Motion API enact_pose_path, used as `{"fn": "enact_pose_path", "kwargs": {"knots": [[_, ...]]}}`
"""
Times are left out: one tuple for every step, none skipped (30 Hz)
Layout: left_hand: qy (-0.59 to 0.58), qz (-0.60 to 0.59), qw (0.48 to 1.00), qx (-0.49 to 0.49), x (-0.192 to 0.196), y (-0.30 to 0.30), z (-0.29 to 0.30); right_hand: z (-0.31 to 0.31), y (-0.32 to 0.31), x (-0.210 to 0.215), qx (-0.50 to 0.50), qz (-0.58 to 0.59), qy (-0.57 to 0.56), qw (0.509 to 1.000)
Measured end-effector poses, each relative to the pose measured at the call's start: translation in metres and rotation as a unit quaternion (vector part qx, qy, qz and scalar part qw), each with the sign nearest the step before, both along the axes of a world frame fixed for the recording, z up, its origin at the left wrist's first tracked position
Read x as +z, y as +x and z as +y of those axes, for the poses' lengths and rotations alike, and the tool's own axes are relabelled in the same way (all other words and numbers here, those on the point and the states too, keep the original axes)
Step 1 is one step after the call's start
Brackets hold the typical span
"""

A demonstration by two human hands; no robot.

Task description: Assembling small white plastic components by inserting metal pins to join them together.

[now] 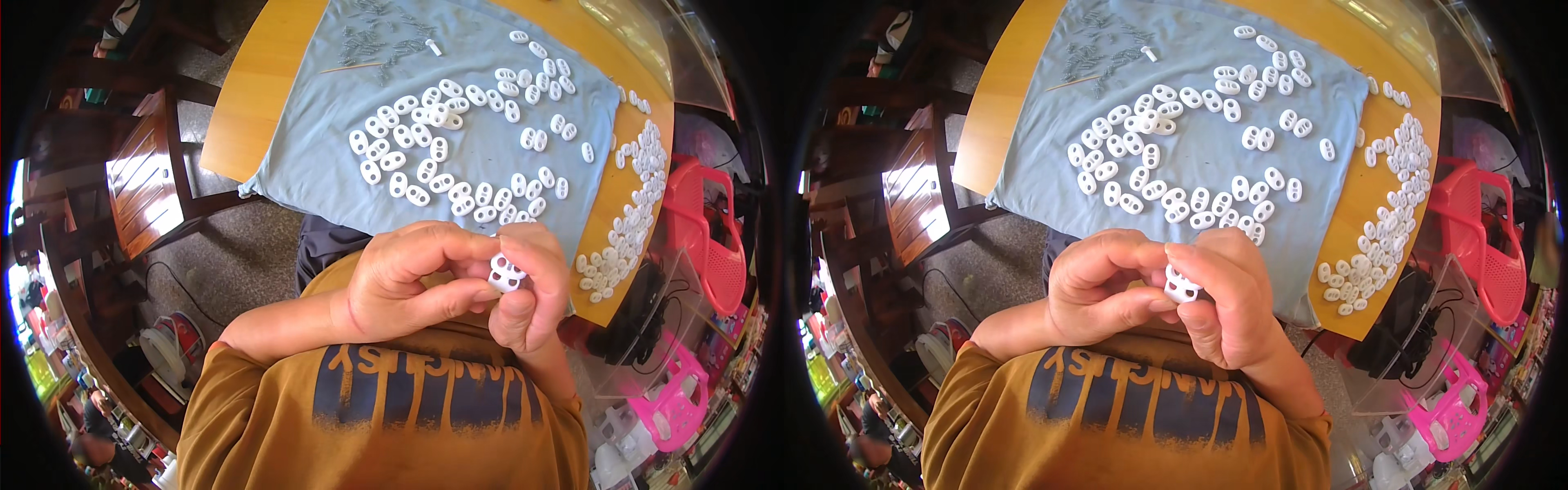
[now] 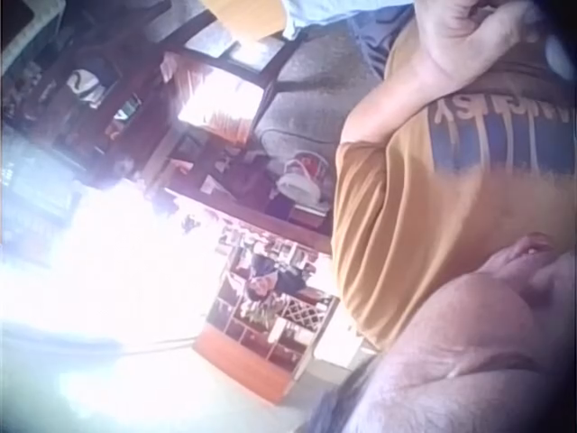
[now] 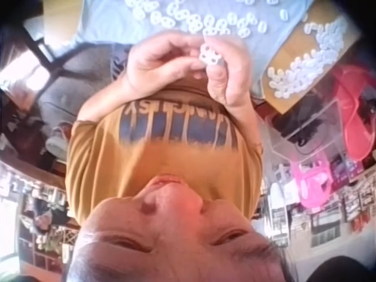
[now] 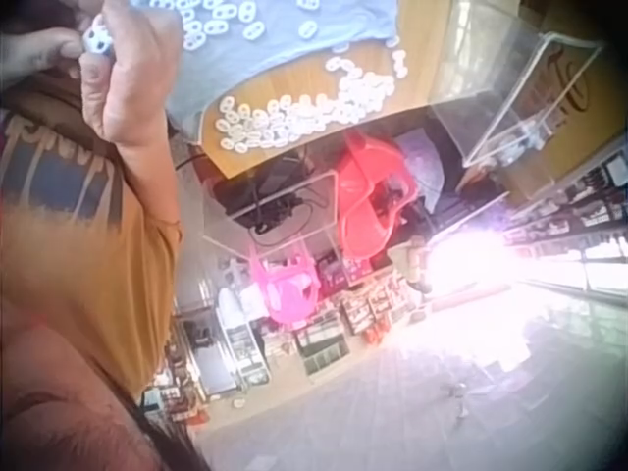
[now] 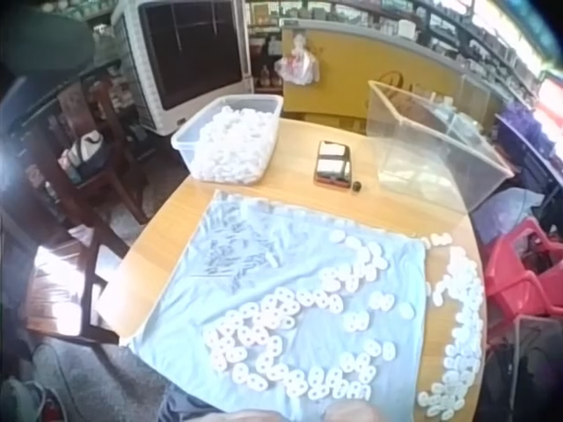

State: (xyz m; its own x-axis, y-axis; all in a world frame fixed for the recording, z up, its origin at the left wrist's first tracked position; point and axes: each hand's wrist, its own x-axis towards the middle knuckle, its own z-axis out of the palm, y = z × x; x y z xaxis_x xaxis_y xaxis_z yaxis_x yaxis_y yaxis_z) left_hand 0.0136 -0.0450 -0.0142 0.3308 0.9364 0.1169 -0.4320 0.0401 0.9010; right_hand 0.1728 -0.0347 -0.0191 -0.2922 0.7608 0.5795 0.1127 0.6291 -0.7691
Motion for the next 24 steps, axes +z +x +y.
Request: {"fn": "enact_pose_path", "kwargs": {"knots": [[0.017, 0.028, 0.999, 0.001, 0.001, -0.001, 0.001, 0.0, 0.0, -0.002, -0.002, -0.001, 0.009, 1.0], [0.034, 0.057, 0.998, 0.002, 0.001, -0.001, 0.002, 0.001, 0.0, -0.003, -0.003, 0.0, 0.009, 1.0], [0.034, 0.057, 0.998, 0.001, 0.001, 0.0, 0.002, 0.001, 0.0, -0.004, -0.003, 0.008, 0.01, 1.0], [0.017, 0.055, 0.998, 0.002, 0.001, 0.001, 0.0, 0.001, 0.0, -0.005, -0.002, 0.016, 0.01, 1.0], [0.0, 0.053, 0.999, 0.004, 0.001, 0.003, 0.0, 0.001, -0.001, -0.005, -0.004, 0.016, 0.011, 1.0], [0.0, 0.053, 0.999, 0.003, 0.0, 0.003, -0.001, 0.001, -0.002, -0.007, -0.013, 0.023, 0.014, 1.0], [-0.008, 0.054, 0.998, 0.003, 0.0, 0.004, -0.002, 0.0, -0.003, -0.008, -0.022, 0.031, 0.017, 0.999], [-0.016, 0.055, 0.998, 0.004, 0.0, 0.004, -0.003, -0.001, -0.003, -0.01, -0.022, 0.032, 0.016, 0.999], [-0.017, 0.055, 0.998, 0.003, 0.0, 0.005, -0.003, -0.002, -0.004, -0.013, -0.021, 0.042, 0.021, 0.999], [-0.021, 0.052, 0.998, 0.005, -0.001, 0.006, -0.005, -0.003, -0.004, -0.014, -0.02, 0.052, 0.025, 0.998], [-0.025, 0.048, 0.998, 0.007, -0.001, 0.006, -0.006, -0.003, -0.004, -0.014, -0.02, 0.052, 0.025, 0.998], [-0.026, 0.048, 0.998, 0.007, -0.001, 0.007, -0.006, -0.003, -0.004, -0.014, -0.021, 0.051, 0.029, 0.998], [-0.031, 0.053, 0.998, 0.007, 0.0, 0.007, -0.006, -0.002, -0.004, -0.014, -0.021, 0.05, 0.034, 0.998], [-0.037, 0.058, 0.998, 0.008, 0.0, 0.007, -0.006, -0.002, -0.004, -0.015, -0.021, 0.051, 0.033, 0.998], [-0.038, 0.058, 0.998, 0.008, -0.001, 0.007, -0.006, -0.003, -0.006, -0.016, -0.028, 0.057, 0.037, 0.997], [-0.019, 0.075, 0.997, 0.012, -0.001, 0.006, -0.005, -0.002, -0.007, -0.017, -0.034, 0.064, 0.041, 0.997], [0.0, 0.091, 0.996, 0.016, -0.002, 0.006, -0.004, -0.002, -0.008, -0.017, -0.034, 0.064, 0.04, 0.997], [-0.001, 0.091, 0.996, 0.016, -0.002, 0.006, -0.003, -0.002, -0.009, -0.017, -0.039, 0.073, 0.043, 0.996], [0.021, 0.106, 0.994, 0.015, -0.002, 0.005, -0.002, -0.001, -0.011, -0.018, -0.044, 0.082, 0.046, 0.995], [0.043, 0.12, 0.992, 0.014, -0.002, 0.005, 0.0, 0.0, -0.011, -0.02, -0.043, 0.082, 0.045, 0.995], [0.042, 0.119, 0.992, 0.014, -0.001, 0.004, 0.001, 0.0, -0.012, -0.023, -0.046, 0.094, 0.051, 0.993], [0.061, 0.134, 0.989, 0.019, -0.001, 0.004, 0.002, 0.0, -0.012, -0.024, -0.048, 0.106, 0.058, 0.991], [0.081, 0.148, 0.985, 0.024, 0.0, 0.004, 0.003, 0.001, -0.013, -0.022, -0.048, 0.105, 0.059, 0.992], [0.083, 0.147, 0.985, 0.026, 0.0, 0.004, 0.003, 0.003, -0.013, -0.021, -0.048, 0.096, 0.056, 0.993]]}}
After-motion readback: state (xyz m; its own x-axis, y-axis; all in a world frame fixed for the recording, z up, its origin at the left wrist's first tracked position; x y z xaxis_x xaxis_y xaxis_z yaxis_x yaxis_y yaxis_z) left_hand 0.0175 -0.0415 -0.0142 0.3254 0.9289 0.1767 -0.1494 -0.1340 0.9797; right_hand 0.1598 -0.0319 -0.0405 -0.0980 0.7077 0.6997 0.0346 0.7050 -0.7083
